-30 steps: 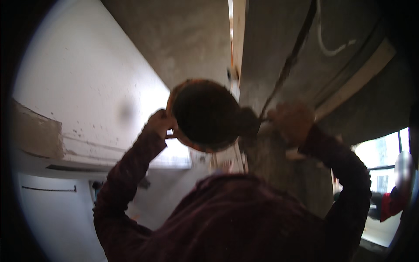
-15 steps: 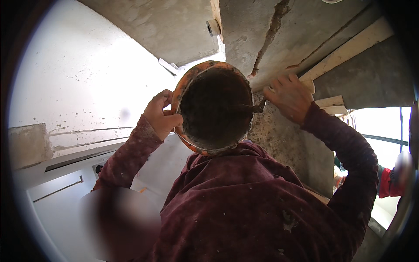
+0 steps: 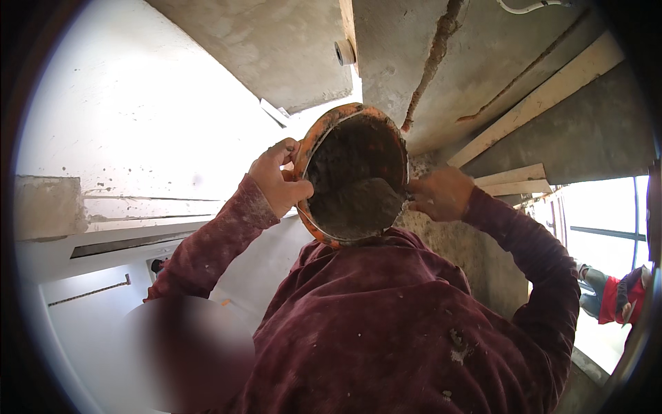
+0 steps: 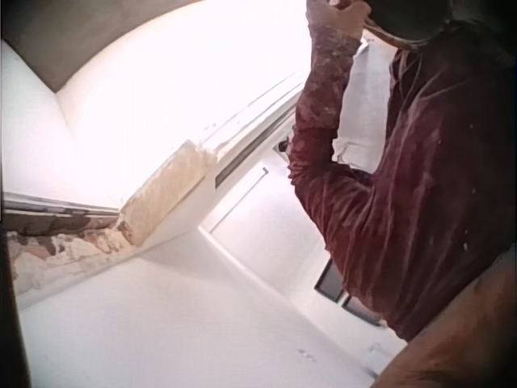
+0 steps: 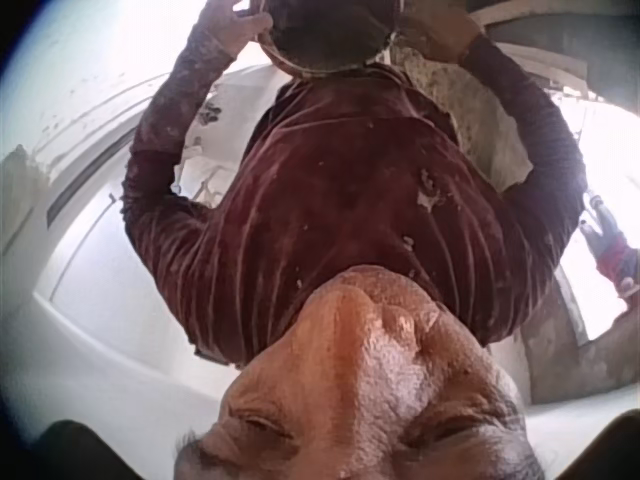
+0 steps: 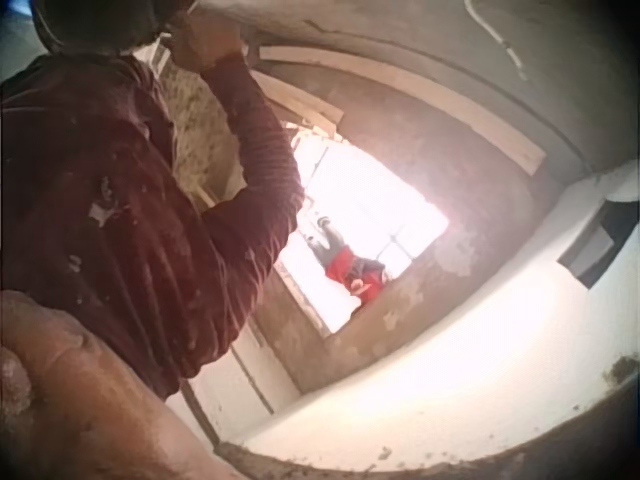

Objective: The person applies plaster to the upper edge of a doorway using a trowel and a bucket of mortar.

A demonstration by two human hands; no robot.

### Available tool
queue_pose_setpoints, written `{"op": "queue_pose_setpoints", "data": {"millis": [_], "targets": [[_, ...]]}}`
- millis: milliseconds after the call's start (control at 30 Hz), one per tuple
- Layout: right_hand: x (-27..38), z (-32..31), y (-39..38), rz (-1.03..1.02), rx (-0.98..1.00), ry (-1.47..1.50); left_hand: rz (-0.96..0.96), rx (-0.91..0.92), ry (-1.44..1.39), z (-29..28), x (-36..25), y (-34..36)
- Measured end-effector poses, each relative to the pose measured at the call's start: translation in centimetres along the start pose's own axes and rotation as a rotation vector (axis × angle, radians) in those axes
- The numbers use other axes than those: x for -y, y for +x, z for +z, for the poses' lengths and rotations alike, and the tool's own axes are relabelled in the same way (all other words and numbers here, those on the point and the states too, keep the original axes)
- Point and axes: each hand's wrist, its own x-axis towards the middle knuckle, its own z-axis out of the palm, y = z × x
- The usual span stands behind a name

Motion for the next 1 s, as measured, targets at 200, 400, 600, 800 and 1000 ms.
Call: {"op": "queue_pose_setpoints", "data": {"millis": [200, 400, 600, 800, 1000], "targets": [[-1.1, 2.7, 0.5, -0.107, -0.133, 0.25, -0.005, -0.078, -0.055, -1.1, 1.4, -1.3], [-1.7, -1.2, -0.1, -0.11, -0.196, 0.233, -0.005, -0.157, -0.17, -1.1, 3.3, -2.6], [-1.6, -8.7, -0.2, -0.097, -0.348, 0.279, 0.149, -0.259, -0.155, -3.1, 8.2, -0.5], [-0.2, -19.8, 0.9, -0.247, -0.71, -0.011, -0.112, -0.388, -0.537, -6.2, 2.5, 2.1], [4.1, -33.2, 1.8, -0.321, -0.854, -0.005, 0.074, -0.419, -0.65, -10.8, -3.8, 4.3]]}}
